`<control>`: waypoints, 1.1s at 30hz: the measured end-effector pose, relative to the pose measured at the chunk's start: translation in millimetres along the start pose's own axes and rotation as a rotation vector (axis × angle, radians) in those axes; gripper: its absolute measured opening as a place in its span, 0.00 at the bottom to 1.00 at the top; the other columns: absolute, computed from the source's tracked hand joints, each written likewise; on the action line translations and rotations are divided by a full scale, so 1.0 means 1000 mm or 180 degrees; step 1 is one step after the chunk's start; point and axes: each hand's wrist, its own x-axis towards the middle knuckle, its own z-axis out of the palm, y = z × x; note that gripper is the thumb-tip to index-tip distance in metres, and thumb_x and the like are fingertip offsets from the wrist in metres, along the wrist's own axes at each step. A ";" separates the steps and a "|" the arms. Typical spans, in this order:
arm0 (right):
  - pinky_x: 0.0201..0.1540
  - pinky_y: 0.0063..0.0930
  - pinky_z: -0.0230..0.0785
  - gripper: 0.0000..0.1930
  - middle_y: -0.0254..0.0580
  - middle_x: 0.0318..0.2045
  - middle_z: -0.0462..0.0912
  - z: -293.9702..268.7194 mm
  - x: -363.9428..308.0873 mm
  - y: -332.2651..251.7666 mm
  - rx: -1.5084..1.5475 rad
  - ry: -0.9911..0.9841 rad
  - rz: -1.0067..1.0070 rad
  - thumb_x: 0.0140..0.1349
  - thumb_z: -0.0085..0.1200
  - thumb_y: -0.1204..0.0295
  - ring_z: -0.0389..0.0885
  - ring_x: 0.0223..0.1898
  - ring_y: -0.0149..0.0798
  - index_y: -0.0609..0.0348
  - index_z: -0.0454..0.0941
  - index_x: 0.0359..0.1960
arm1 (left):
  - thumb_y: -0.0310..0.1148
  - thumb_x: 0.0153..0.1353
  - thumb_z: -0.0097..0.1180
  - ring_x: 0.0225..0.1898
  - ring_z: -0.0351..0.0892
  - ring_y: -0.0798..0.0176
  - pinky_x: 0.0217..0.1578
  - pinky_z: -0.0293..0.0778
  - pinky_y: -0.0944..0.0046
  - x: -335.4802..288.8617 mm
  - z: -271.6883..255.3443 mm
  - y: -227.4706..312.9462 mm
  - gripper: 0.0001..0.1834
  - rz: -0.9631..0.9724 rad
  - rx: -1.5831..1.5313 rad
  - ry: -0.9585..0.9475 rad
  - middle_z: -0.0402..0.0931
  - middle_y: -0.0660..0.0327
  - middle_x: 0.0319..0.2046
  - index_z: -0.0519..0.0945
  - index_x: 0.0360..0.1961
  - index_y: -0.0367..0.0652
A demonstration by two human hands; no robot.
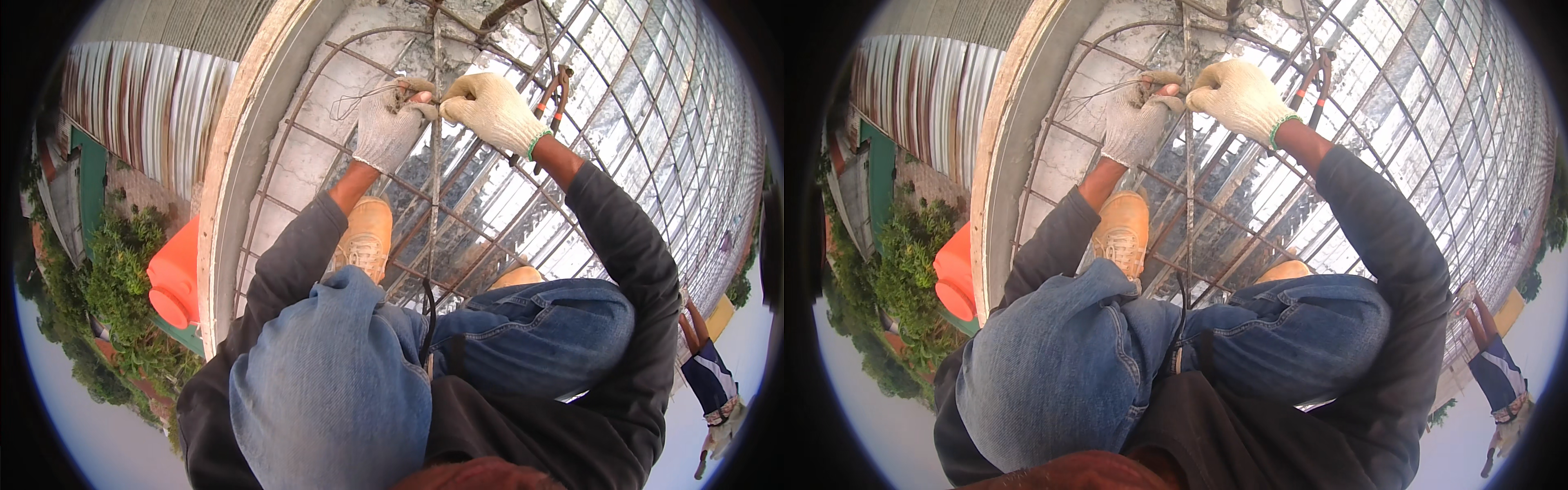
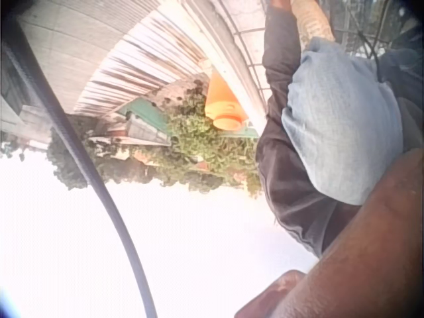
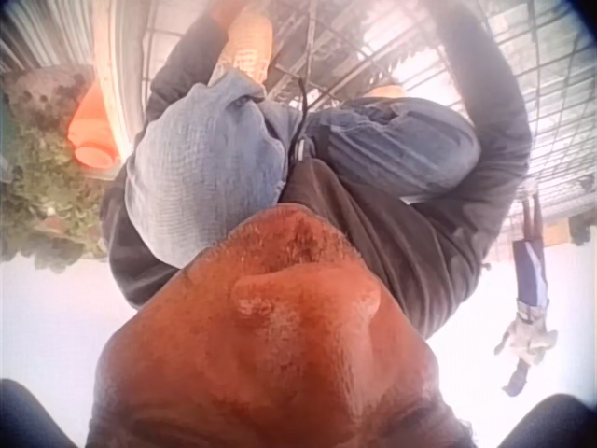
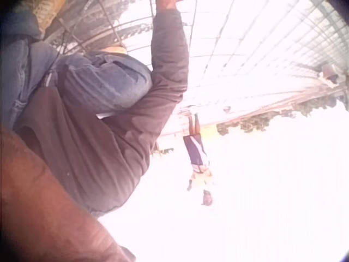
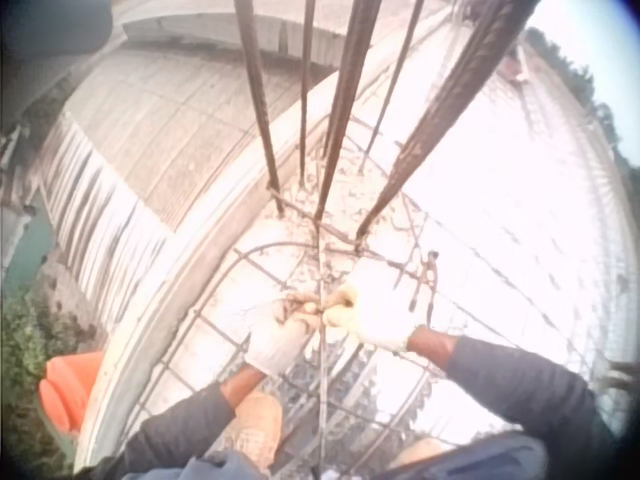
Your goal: The person uses pliers to twist wire ties at intersections of a rebar grid on a construction site. They repeatedly position the pliers, grip the wire, and twist to secure the bars together.
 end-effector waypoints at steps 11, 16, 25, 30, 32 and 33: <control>0.51 0.46 0.81 0.25 0.57 0.40 0.92 0.036 -0.048 -0.001 0.0883 -0.0003 -0.0201 0.76 0.50 0.57 0.92 0.42 0.52 0.63 0.88 0.59 | 0.41 0.70 0.67 0.40 0.91 0.48 0.47 0.84 0.49 0.056 -0.011 0.058 0.16 0.1345 0.3258 -0.1306 0.92 0.52 0.39 0.93 0.53 0.48; 0.52 0.46 0.82 0.16 0.55 0.41 0.91 0.027 -0.048 -0.011 0.0784 -0.0333 -0.0036 0.74 0.58 0.70 0.92 0.42 0.53 0.63 0.88 0.57 | 0.42 0.69 0.71 0.44 0.93 0.48 0.48 0.87 0.49 0.095 0.013 0.092 0.21 0.1455 0.3708 -0.2611 0.93 0.50 0.46 0.92 0.59 0.47; 0.52 0.47 0.82 0.19 0.41 0.49 0.88 0.015 -0.016 0.010 -0.2649 0.0380 -0.1904 0.63 0.67 0.74 0.90 0.53 0.45 0.52 0.86 0.57 | 0.46 0.69 0.71 0.47 0.93 0.49 0.51 0.86 0.48 0.141 0.036 0.073 0.24 0.1361 0.3789 -0.2832 0.93 0.50 0.48 0.91 0.62 0.47; 0.52 0.48 0.82 0.14 0.40 0.46 0.87 0.023 -0.016 -0.002 -0.2664 0.0780 -0.1957 0.62 0.66 0.71 0.90 0.52 0.48 0.54 0.87 0.50 | 0.49 0.70 0.72 0.49 0.93 0.49 0.53 0.86 0.48 0.142 0.026 0.058 0.26 0.1311 0.3328 -0.2492 0.93 0.50 0.49 0.91 0.63 0.46; 0.51 0.48 0.82 0.11 0.40 0.44 0.87 0.021 -0.015 0.000 -0.2769 0.1040 -0.2186 0.61 0.66 0.70 0.90 0.51 0.48 0.54 0.88 0.46 | 0.52 0.71 0.71 0.49 0.92 0.51 0.53 0.86 0.49 0.133 0.025 0.063 0.27 0.1075 0.2942 -0.2305 0.93 0.51 0.49 0.91 0.63 0.46; 0.51 0.49 0.82 0.10 0.40 0.42 0.87 0.018 -0.009 0.002 -0.2806 0.1145 -0.2392 0.61 0.66 0.70 0.90 0.50 0.48 0.54 0.88 0.43 | 0.54 0.72 0.71 0.49 0.92 0.52 0.52 0.86 0.50 0.129 0.023 0.066 0.28 0.0931 0.2730 -0.2211 0.93 0.52 0.50 0.91 0.63 0.46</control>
